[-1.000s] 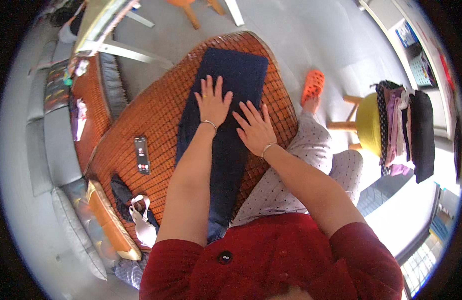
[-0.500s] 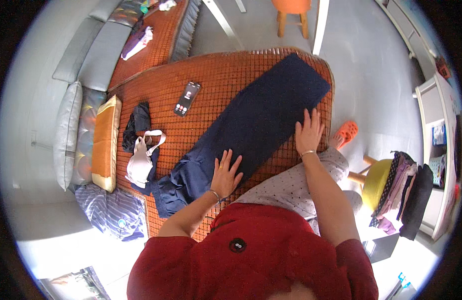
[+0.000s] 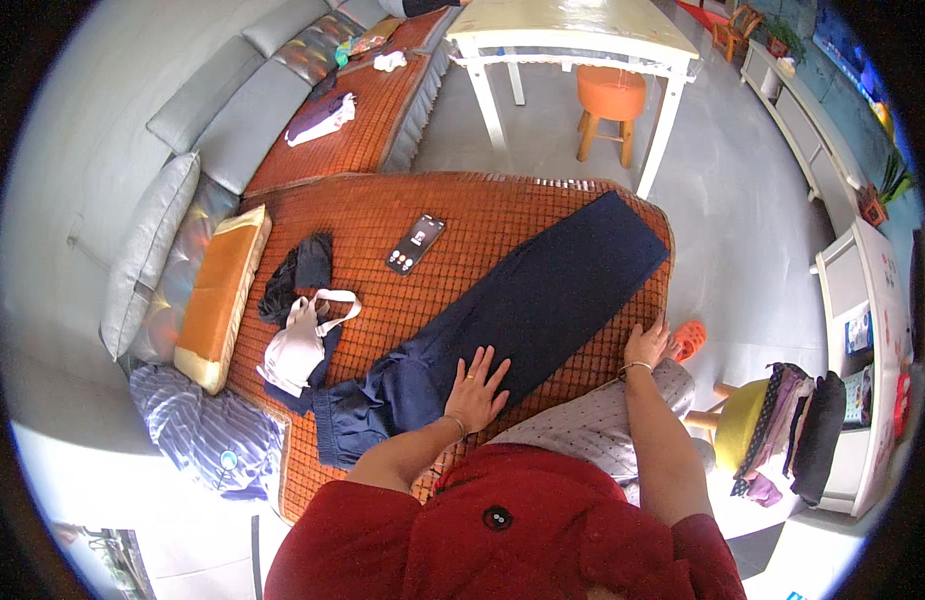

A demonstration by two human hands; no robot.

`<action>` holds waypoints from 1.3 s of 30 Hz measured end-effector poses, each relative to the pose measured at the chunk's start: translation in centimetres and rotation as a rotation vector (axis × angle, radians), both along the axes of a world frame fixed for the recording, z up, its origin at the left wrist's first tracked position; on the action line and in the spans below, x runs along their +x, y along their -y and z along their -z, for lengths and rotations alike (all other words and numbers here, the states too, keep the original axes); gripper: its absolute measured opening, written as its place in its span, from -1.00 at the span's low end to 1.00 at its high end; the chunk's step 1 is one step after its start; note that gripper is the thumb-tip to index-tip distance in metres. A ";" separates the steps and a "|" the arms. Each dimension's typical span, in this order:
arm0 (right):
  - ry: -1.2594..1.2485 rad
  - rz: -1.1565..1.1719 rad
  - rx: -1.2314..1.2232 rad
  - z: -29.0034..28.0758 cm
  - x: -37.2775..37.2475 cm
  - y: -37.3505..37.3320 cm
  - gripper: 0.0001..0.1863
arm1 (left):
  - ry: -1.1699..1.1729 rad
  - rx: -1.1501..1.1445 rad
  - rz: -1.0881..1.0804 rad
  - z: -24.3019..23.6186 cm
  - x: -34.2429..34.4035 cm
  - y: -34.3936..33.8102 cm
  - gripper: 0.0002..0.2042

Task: The person folds a pair of dark blue pants and a pair of black shorts on a woven mat on the floor. They smooth and fold each item neatly, placing the finished folds aside.

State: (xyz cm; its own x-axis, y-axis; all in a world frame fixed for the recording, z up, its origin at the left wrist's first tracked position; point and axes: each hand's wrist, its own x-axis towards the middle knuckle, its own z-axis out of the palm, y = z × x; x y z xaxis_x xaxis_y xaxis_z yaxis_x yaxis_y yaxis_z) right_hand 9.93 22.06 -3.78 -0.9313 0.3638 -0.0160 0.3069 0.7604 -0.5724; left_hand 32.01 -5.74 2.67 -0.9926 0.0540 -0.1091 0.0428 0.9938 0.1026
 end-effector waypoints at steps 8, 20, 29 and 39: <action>-0.001 -0.094 -0.040 2.6 0.3 -1.1 -0.29 | 0.046 0.060 -0.023 -0.4 -0.4 0.1 -0.41; -0.203 -0.175 0.014 -1.7 0.6 -0.8 -0.44 | 0.042 0.078 -0.018 0.2 -0.7 0.1 -0.41; -0.276 -1.187 0.173 -8.3 1.5 7.9 -0.45 | 0.063 0.101 -0.041 1.3 -1.0 0.5 -0.38; -0.093 -1.361 0.349 -4.4 -0.2 9.5 -0.40 | 0.002 0.261 -0.037 4.0 0.1 1.2 -0.29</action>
